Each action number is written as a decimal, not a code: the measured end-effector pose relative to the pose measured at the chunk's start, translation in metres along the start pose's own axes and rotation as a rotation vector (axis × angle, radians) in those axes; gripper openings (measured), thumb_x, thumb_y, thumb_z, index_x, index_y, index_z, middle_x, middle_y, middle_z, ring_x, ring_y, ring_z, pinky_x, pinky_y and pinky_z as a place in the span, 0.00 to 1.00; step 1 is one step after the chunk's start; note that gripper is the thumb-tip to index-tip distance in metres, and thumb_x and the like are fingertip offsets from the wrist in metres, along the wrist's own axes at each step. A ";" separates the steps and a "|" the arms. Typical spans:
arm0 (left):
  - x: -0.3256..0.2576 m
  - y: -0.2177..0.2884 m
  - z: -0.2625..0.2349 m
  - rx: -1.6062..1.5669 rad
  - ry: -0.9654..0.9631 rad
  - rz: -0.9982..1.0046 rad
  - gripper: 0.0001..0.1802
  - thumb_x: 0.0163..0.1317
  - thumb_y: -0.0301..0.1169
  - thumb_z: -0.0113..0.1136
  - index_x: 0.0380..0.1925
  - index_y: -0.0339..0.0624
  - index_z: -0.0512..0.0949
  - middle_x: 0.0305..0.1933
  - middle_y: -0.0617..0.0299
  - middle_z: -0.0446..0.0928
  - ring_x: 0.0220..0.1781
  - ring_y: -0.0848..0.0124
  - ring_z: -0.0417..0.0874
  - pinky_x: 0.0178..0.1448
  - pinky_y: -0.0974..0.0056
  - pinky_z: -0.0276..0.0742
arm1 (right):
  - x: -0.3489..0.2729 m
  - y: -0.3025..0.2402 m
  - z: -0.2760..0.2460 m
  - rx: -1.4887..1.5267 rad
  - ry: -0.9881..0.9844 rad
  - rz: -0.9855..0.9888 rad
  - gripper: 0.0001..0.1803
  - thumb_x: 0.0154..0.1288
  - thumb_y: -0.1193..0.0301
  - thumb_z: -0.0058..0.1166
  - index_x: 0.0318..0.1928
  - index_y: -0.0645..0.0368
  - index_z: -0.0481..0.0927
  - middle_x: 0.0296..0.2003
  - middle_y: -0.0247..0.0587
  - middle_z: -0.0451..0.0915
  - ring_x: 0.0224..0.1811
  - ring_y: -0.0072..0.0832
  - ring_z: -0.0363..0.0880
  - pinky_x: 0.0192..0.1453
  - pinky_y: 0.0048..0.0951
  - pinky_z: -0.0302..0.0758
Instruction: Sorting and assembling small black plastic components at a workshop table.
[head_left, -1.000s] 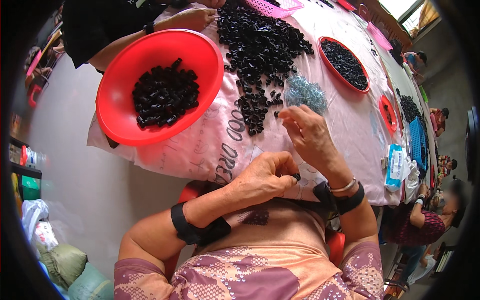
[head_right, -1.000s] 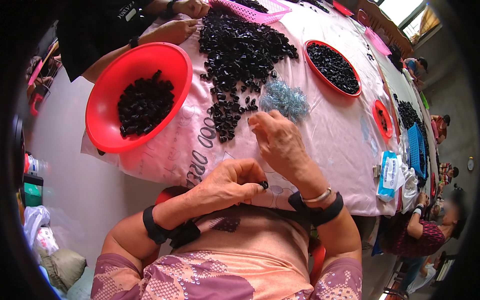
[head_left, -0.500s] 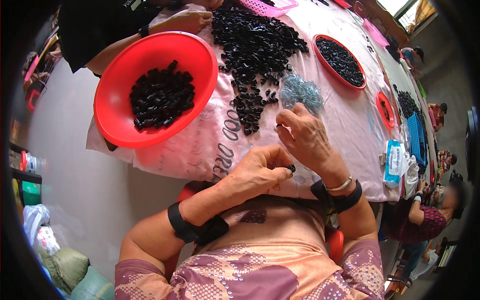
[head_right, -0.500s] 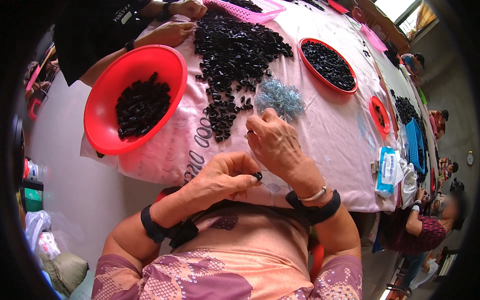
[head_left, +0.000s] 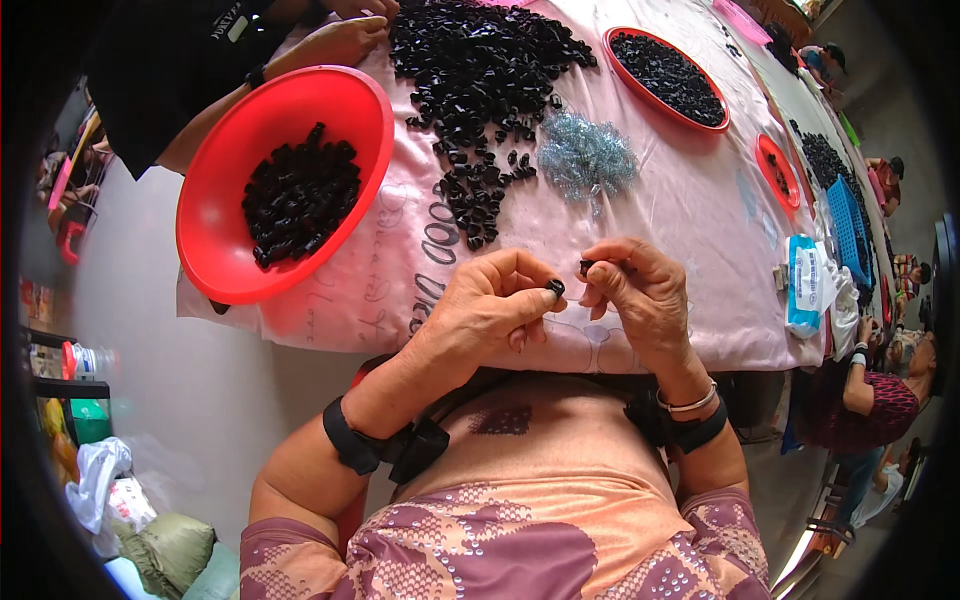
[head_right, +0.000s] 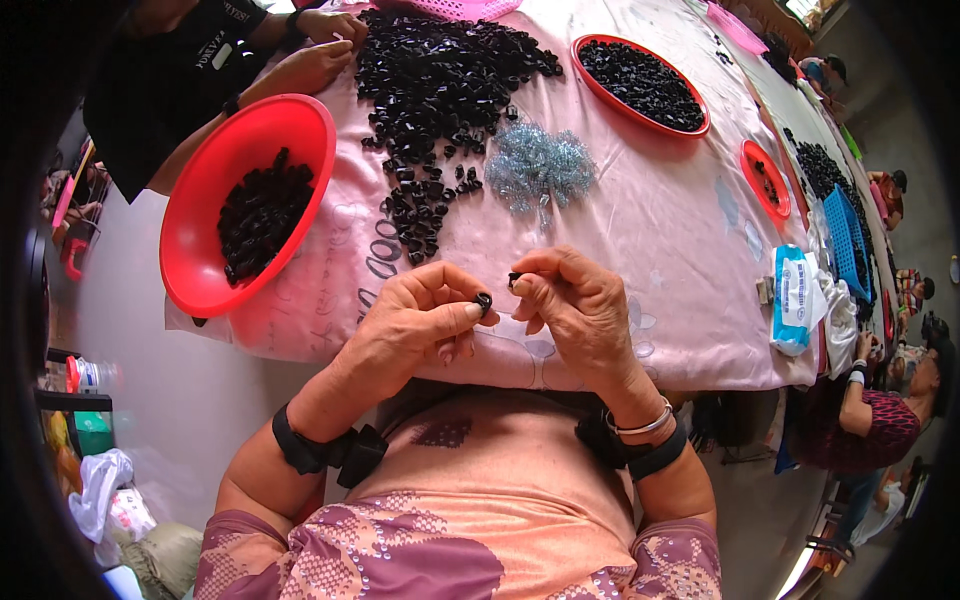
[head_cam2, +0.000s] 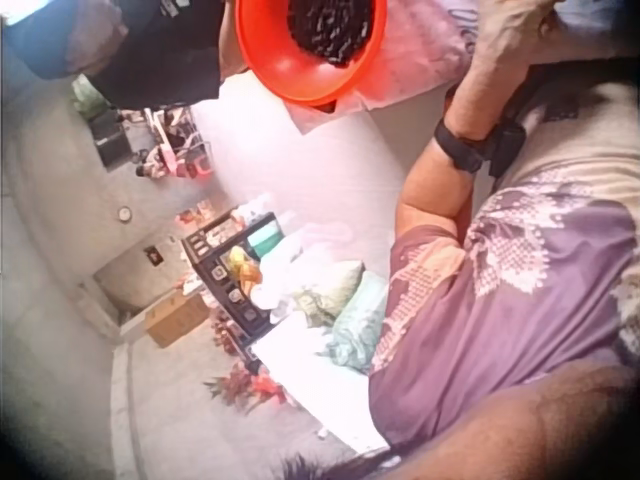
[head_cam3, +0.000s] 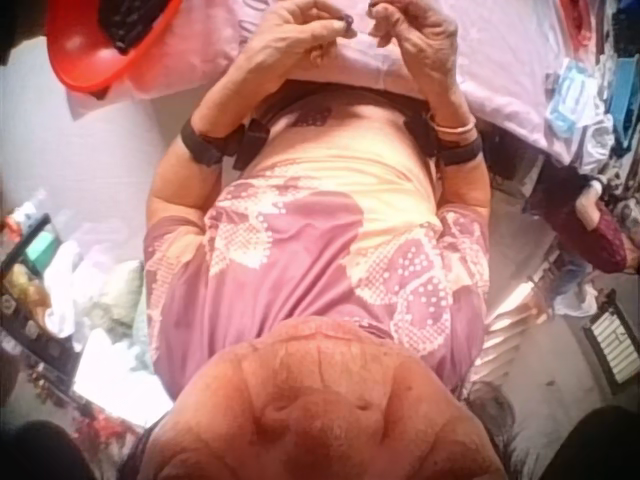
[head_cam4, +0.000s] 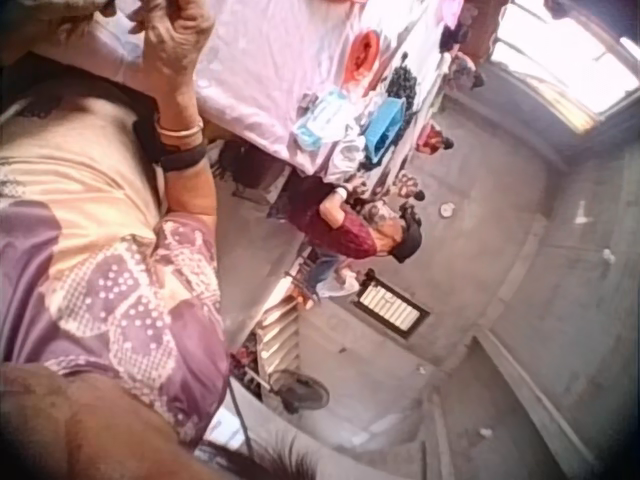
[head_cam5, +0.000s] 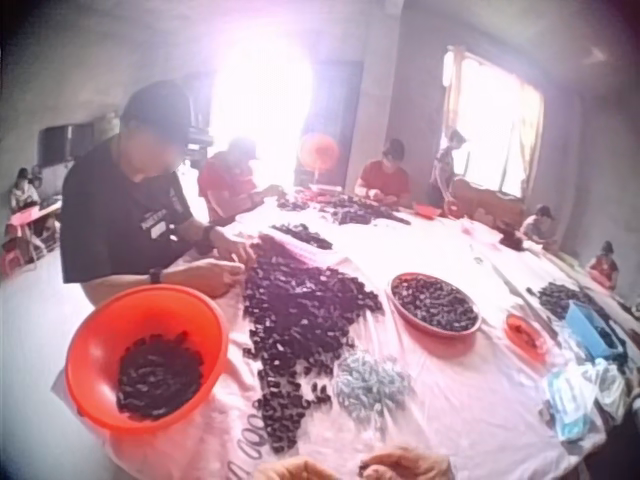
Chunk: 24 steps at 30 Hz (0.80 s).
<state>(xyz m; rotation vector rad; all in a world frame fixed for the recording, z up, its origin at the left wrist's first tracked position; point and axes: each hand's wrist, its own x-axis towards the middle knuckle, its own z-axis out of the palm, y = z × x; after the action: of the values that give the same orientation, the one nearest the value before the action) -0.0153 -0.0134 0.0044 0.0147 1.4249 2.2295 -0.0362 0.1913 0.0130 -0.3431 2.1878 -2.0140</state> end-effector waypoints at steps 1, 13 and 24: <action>0.000 -0.001 0.000 -0.006 0.009 0.000 0.08 0.64 0.28 0.61 0.41 0.37 0.77 0.36 0.60 0.82 0.26 0.82 0.76 0.27 0.78 0.71 | -0.001 0.001 0.002 0.017 -0.008 -0.019 0.08 0.69 0.73 0.56 0.45 0.64 0.80 0.27 0.32 0.80 0.28 0.14 0.79 0.29 0.16 0.76; -0.004 0.004 0.004 0.058 0.027 -0.014 0.10 0.64 0.31 0.64 0.41 0.39 0.79 0.34 0.67 0.81 0.27 0.84 0.77 0.27 0.79 0.69 | -0.009 -0.008 0.018 -0.034 0.000 -0.077 0.07 0.69 0.75 0.56 0.44 0.63 0.79 0.31 0.30 0.81 0.33 0.14 0.79 0.34 0.15 0.74; -0.002 0.000 0.004 0.055 0.025 0.003 0.09 0.64 0.31 0.64 0.40 0.40 0.79 0.30 0.69 0.78 0.27 0.84 0.77 0.27 0.79 0.68 | -0.008 -0.008 0.020 -0.164 -0.018 -0.175 0.06 0.67 0.78 0.56 0.43 0.63 0.78 0.34 0.33 0.79 0.36 0.17 0.80 0.40 0.18 0.76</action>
<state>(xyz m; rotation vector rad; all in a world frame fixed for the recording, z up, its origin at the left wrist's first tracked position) -0.0120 -0.0107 0.0070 0.0071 1.5005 2.1995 -0.0230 0.1738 0.0189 -0.5899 2.3937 -1.9078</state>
